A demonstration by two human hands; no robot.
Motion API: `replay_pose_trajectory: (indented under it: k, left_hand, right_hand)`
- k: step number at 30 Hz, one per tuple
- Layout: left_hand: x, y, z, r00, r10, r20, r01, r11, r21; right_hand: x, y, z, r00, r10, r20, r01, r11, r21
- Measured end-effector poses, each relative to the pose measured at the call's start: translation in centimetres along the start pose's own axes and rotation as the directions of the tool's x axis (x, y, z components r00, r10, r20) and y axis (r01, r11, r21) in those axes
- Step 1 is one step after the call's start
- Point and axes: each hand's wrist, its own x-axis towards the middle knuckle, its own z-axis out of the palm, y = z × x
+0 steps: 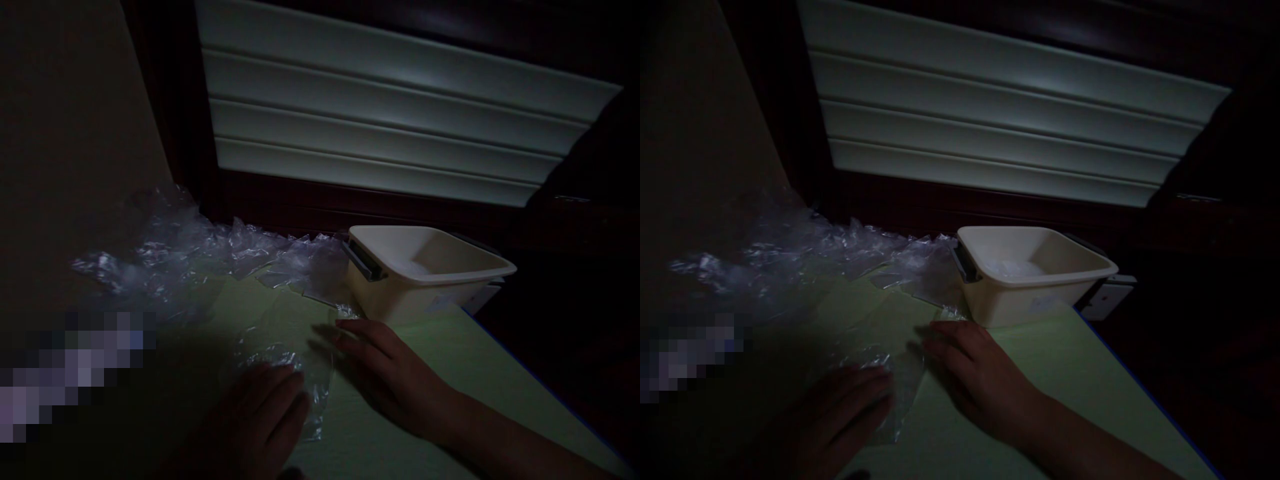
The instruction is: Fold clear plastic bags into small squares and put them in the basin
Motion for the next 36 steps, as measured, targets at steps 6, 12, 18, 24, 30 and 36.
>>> replay_pose_trajectory:
  k: [6, 12, 18, 24, 30, 36]
  left_hand:
    - [0.8, -0.4, 0.5, 0.993, 0.121, -0.001, -0.121, 0.993, -0.008]
    - [1.1, -1.3, 1.2, 0.967, 0.254, 0.028, -0.253, 0.967, -0.032]
    - [0.7, -0.7, 0.9, 0.992, 0.088, -0.091, -0.095, 0.993, -0.074]
    - [0.4, -0.9, 0.6, 0.990, 0.086, -0.113, -0.098, 0.989, -0.112]
    - [0.3, -1.0, 1.4, 0.981, 0.099, -0.168, -0.108, 0.993, -0.047]
    - [0.6, -0.2, 2.3, 0.939, 0.062, -0.339, -0.102, 0.990, -0.101]
  right_hand:
    - [0.2, -0.2, 0.0, 0.995, -0.082, 0.060, 0.088, 0.990, -0.110]
    - [-0.1, -0.3, -0.2, 0.979, -0.078, 0.190, 0.112, 0.979, -0.173]
    - [-0.5, -1.1, -0.6, 0.972, -0.104, 0.212, 0.128, 0.986, -0.106]
    - [-0.7, -0.7, -1.9, 0.977, -0.100, 0.187, 0.136, 0.972, -0.189]
    - [-0.6, -0.3, -2.5, 0.946, -0.031, 0.322, 0.084, 0.985, -0.153]
    - [-0.3, -2.2, -3.6, 0.963, -0.108, 0.249, 0.142, 0.982, -0.122]
